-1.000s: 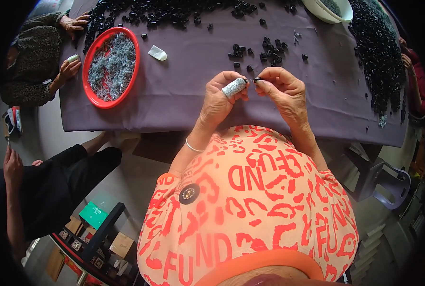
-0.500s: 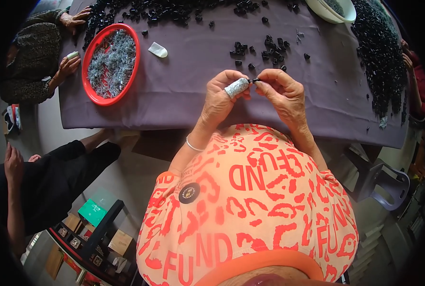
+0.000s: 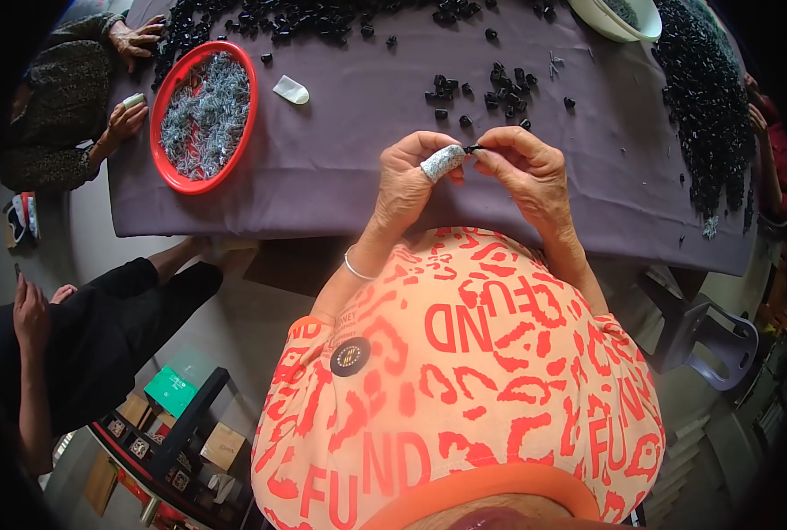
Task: The person assembles small components by picking up black plastic pieces and inserting pins into them by hand, placing the assembled parts on the table.
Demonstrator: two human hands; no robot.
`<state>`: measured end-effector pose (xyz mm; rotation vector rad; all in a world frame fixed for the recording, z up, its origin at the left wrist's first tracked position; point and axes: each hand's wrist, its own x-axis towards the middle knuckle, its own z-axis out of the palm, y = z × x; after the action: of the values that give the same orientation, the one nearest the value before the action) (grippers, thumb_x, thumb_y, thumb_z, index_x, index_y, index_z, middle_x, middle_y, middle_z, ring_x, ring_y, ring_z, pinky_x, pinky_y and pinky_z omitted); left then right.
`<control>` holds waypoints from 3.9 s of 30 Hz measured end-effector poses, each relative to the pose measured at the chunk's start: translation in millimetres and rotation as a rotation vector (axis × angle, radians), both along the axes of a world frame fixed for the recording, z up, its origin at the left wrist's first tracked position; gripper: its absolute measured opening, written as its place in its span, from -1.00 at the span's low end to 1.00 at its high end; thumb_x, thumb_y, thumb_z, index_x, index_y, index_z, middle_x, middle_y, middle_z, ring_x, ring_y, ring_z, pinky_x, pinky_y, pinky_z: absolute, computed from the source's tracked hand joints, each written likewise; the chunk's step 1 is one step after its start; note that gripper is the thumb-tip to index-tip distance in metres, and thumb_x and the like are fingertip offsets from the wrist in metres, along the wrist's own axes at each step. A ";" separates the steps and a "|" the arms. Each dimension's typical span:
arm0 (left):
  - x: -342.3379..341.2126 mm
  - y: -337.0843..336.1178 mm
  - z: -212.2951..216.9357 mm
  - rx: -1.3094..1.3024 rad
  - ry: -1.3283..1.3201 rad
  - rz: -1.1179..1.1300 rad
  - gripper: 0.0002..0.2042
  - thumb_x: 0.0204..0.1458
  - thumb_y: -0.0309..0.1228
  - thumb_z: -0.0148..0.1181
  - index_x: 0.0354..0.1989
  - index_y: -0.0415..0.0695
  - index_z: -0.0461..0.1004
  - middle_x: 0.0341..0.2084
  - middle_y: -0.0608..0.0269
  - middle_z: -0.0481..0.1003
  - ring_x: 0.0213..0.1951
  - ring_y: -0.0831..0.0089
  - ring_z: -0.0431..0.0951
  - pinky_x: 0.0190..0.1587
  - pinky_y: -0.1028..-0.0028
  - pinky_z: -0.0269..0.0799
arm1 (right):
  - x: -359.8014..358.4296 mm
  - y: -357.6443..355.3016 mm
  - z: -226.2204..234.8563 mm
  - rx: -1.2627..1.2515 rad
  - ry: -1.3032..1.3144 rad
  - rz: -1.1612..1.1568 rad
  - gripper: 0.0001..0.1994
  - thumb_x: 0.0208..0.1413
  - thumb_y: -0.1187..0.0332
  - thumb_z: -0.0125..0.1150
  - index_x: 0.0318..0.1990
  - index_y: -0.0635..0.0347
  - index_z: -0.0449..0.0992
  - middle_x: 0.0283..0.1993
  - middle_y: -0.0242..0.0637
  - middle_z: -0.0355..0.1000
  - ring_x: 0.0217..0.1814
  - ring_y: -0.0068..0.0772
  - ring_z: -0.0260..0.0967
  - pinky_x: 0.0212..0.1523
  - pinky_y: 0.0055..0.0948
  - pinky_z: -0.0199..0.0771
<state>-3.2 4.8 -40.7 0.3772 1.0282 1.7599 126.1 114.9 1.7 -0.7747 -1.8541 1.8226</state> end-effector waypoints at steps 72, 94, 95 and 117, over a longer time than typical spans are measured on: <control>20.6 14.5 8.3 -0.141 0.109 0.288 -0.84 0.03 -0.57 0.16 -0.22 -0.34 0.45 -0.40 0.19 0.53 -0.42 0.53 0.55 -0.37 0.60 0.51 | -16.8 7.6 -14.7 0.241 -0.096 -0.046 -0.91 0.04 0.55 0.19 -0.27 0.30 0.51 -0.35 -0.44 0.46 -0.32 -0.68 0.38 -0.28 -0.69 0.38; -11.9 5.1 21.4 -0.368 0.319 -0.244 -0.76 0.07 -0.48 0.01 -0.14 -0.32 0.46 -0.38 0.19 0.53 -0.42 0.54 0.56 -0.48 0.62 0.46 | -14.9 9.2 -20.4 1.064 -0.227 0.254 -0.79 -0.12 0.53 0.17 -0.25 0.22 0.39 -0.41 -0.24 0.37 -0.33 -0.21 0.36 -0.30 -0.31 0.35; -12.9 5.6 23.8 -0.363 0.322 -0.246 -0.76 0.07 -0.48 0.01 -0.14 -0.32 0.46 -0.38 0.19 0.53 -0.42 0.54 0.56 -0.48 0.62 0.46 | -15.5 6.7 -17.5 1.012 -0.210 0.221 -0.73 -0.13 0.54 0.17 -0.20 0.22 0.37 -0.42 -0.23 0.36 -0.35 -0.21 0.36 -0.31 -0.31 0.34; -26.1 17.1 26.8 -0.497 0.282 -0.402 -0.72 -0.01 -0.31 0.21 -0.20 -0.24 0.50 -0.38 0.22 0.55 -0.41 0.52 0.56 -0.50 0.61 0.43 | -5.3 14.0 -24.1 1.095 -0.021 0.201 -0.56 -0.20 0.48 0.24 -0.05 0.25 0.36 -0.41 -0.29 0.38 -0.34 -0.29 0.37 -0.27 -0.33 0.35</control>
<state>-29.3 21.8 -13.9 0.4825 1.4333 1.0677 120.8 128.9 -22.4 -0.1870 -2.5423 0.6182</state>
